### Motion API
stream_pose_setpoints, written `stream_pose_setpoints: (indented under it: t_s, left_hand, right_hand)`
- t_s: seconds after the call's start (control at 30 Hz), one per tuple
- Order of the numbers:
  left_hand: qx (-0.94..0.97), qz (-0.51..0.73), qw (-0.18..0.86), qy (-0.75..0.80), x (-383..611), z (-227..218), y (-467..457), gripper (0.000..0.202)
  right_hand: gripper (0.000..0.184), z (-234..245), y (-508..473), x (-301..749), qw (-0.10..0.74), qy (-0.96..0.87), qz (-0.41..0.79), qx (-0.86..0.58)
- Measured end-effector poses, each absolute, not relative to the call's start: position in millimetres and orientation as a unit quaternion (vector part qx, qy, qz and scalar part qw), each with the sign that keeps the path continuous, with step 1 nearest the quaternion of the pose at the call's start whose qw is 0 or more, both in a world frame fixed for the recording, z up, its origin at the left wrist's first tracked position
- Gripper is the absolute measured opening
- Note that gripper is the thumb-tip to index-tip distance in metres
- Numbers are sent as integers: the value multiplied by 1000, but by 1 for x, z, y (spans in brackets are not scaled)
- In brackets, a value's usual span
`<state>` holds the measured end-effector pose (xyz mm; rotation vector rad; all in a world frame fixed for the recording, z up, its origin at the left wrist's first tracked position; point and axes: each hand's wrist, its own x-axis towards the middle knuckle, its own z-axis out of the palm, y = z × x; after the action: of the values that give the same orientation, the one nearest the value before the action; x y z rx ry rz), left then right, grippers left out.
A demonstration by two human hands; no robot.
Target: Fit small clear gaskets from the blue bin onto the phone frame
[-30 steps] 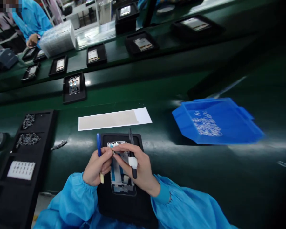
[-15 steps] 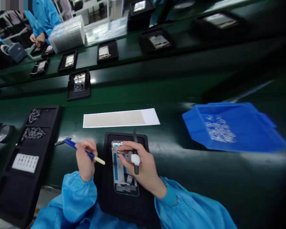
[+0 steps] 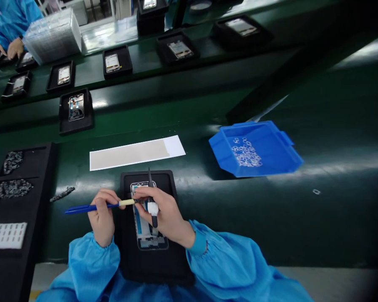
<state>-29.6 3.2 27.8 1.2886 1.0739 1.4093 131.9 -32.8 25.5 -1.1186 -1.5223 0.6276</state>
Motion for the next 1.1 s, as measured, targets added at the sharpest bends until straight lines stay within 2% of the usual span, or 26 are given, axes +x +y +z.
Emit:
stream_pose_setpoints:
  t_s: [0.23,0.47,0.8,1.1]
  left_hand:
    - [531,455,555,451,-36,40,-1,21]
    - [458,507,543,488,-33,30,-2,28]
    - [536,548,431,476,-27,24,-10,20]
    - [529,553,433,476,-25,21,-11,21]
  right_hand:
    - [31,24,-32,134,579,-577,295,-495]
    - [36,22,-31,133,625,-518,318,-490]
    - [31,27,-31,134,625,-497,333,-501]
    - [26,31,-30,136,623,-497,315,-516]
